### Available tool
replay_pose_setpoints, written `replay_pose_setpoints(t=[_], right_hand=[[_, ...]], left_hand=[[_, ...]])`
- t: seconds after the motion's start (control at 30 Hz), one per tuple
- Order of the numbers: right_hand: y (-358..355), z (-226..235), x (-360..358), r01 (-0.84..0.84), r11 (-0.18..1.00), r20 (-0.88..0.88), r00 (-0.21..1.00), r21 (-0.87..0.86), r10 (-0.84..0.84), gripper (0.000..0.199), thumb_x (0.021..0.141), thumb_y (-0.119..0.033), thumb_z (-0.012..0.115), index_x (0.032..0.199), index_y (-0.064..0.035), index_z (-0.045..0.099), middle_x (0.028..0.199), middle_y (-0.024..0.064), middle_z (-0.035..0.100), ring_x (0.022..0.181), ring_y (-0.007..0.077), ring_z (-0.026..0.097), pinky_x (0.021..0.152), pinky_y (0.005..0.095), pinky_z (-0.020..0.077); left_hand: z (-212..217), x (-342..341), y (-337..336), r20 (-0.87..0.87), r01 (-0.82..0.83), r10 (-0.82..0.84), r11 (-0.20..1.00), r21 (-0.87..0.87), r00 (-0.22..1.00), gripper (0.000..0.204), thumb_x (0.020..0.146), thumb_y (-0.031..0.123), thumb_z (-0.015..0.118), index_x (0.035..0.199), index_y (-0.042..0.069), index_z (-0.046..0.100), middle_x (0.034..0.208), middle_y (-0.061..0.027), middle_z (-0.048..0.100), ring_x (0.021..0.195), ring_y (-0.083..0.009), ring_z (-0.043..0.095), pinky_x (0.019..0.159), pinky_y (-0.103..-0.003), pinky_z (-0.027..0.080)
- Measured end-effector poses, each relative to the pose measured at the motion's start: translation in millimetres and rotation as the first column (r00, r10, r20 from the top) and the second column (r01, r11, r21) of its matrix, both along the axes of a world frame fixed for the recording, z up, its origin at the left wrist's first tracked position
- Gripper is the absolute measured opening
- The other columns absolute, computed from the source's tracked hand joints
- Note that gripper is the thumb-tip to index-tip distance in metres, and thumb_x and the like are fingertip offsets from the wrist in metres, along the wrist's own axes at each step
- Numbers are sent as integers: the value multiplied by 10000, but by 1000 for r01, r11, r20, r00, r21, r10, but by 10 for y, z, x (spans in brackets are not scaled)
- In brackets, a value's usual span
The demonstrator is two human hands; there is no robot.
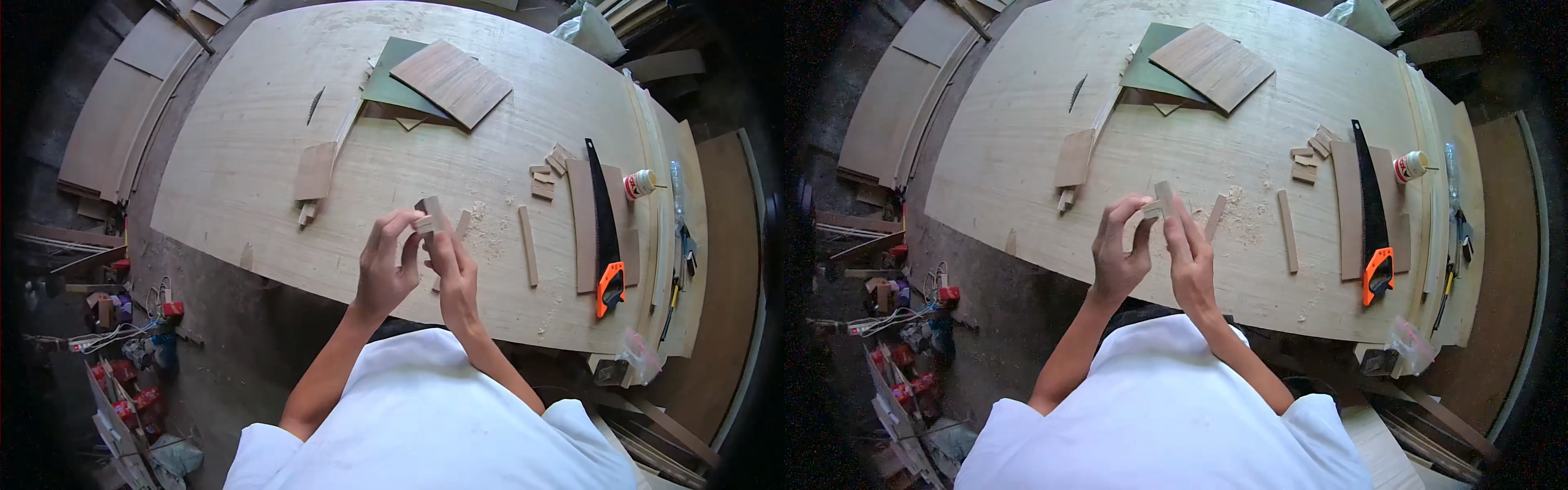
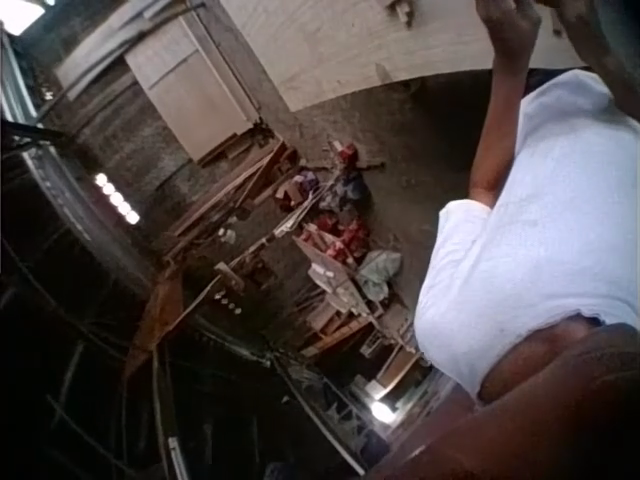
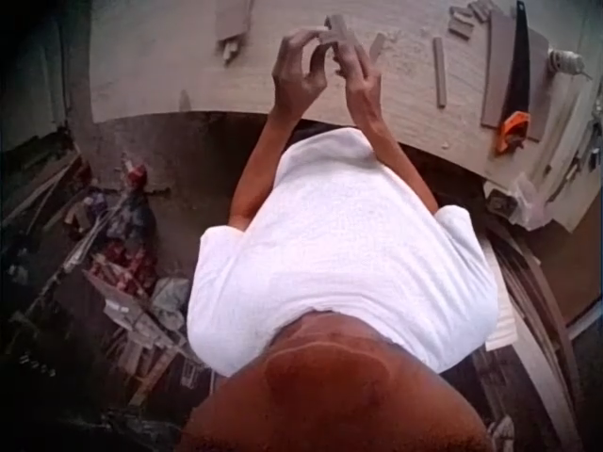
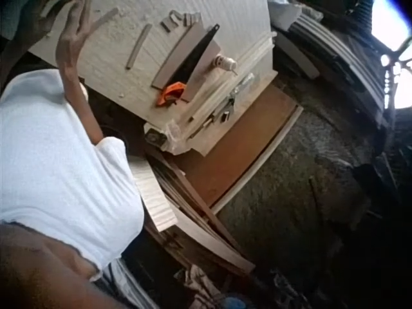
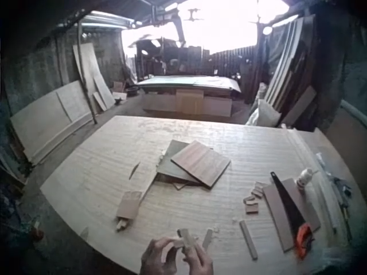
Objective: Fitting together small wooden pieces and blocks on a workbench to check their alignment.
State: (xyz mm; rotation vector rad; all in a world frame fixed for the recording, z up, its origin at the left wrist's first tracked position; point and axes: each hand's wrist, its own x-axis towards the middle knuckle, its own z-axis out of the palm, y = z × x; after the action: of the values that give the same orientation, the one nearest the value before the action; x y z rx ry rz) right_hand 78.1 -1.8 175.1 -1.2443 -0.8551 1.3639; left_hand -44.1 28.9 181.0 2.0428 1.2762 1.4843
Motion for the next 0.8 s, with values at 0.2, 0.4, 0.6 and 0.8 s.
replay_pose_setpoints(t=[0.2,0.4,0.6,0.8], right_hand=[[-42,-488,255,101,983,-2,995,-153,-103,542,998,-526,467,1266,-70,582,983,28,600,899,116,541,781,276,445],[-148,-643,549,196,959,54,980,-203,-189,528,965,-536,524,1204,-71,597,1063,46,607,939,132,570,814,299,451],[-187,-651,581,200,954,86,979,-222,-185,591,955,-545,540,1270,-46,577,1079,68,614,966,140,576,831,299,452],[-185,-679,612,217,934,66,976,-285,-207,636,949,-542,552,1345,-43,544,1047,53,611,978,130,568,844,289,444]], left_hand=[[-319,-20,141,258,68,76,859,-507,963,294,902,40,645,1190,13,595,1023,-161,692,947,-229,706,821,-340,574],[-1402,-359,405,-65,-6,-50,746,-666,997,279,902,94,624,1179,56,634,1039,-175,695,952,-234,705,806,-356,575],[-1874,-572,488,-46,3,-51,695,-719,998,300,880,87,654,1179,61,643,1076,-161,689,924,-230,701,791,-340,576],[-1889,-640,530,151,122,-7,624,-772,989,326,881,123,704,1196,74,636,1061,-107,690,907,-179,675,798,-316,568]])
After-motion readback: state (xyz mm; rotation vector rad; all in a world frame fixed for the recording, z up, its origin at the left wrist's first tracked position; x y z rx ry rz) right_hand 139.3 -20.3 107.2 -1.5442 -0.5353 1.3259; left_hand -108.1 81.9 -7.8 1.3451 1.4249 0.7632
